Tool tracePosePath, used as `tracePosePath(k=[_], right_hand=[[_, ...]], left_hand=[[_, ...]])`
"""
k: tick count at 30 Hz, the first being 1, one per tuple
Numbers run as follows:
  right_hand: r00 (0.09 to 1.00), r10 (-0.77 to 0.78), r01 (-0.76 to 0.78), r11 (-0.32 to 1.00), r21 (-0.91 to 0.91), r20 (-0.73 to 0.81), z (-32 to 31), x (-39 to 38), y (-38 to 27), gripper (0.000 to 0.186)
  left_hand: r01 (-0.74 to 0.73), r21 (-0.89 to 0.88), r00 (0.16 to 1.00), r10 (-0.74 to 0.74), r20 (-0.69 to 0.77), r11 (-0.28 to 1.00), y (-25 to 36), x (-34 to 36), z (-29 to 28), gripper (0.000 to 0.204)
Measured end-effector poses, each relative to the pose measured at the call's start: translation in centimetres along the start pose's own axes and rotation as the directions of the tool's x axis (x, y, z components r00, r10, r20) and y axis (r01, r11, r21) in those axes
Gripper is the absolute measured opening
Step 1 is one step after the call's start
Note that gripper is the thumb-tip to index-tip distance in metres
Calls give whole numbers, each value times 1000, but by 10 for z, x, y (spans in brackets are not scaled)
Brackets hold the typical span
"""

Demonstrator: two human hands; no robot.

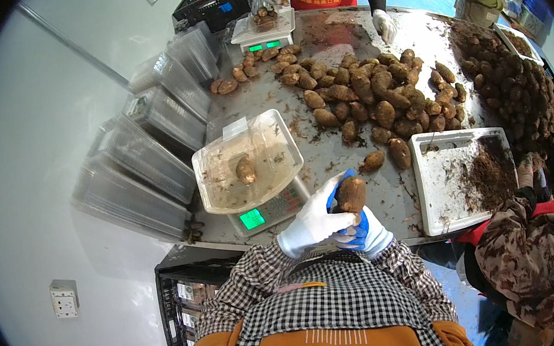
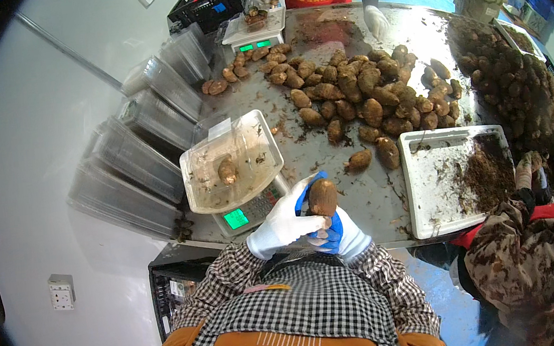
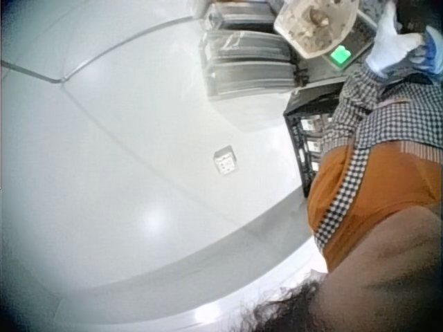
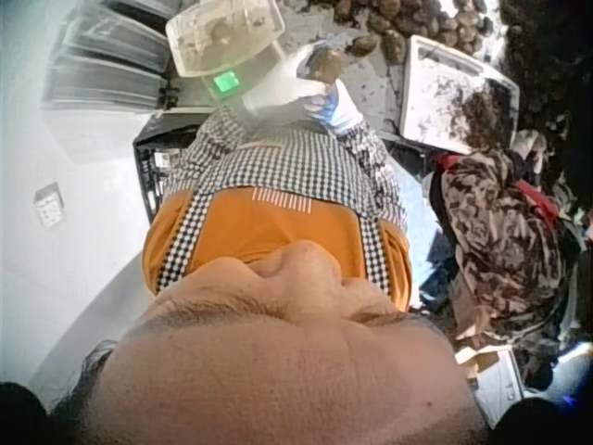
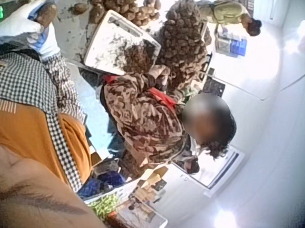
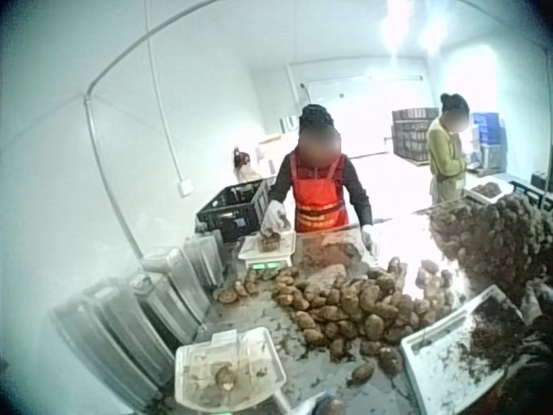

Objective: The person picks root vegetables from a pile on a metal table, places them into a plastic tray on a digital scale, and then moves the filled tray into a black crate. The person repeats this process throughout the clip.

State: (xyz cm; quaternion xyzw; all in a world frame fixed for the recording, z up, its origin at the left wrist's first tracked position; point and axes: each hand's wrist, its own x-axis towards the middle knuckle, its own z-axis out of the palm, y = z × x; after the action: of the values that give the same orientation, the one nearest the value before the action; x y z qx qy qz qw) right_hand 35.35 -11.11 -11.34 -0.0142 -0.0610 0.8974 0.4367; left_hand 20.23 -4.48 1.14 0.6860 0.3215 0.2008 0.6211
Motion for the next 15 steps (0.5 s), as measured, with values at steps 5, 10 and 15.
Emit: tracePosePath(k=[5,10,15], right_hand=[[847,-373,-17,694,-720,-379,60,3,-8,33],[787,-488,228,798,-558,-377,55,-9,-31,49],[780,-591,103,449,-888,-208,77,-1,-36,44]], left_hand=[[-75,237,959,135,-249,969,-6,4,7,85],[-14,550,960,164,-225,835,6,-2,2,82],[-31,575,958,188,-216,818,-4,-7,-2,82]])
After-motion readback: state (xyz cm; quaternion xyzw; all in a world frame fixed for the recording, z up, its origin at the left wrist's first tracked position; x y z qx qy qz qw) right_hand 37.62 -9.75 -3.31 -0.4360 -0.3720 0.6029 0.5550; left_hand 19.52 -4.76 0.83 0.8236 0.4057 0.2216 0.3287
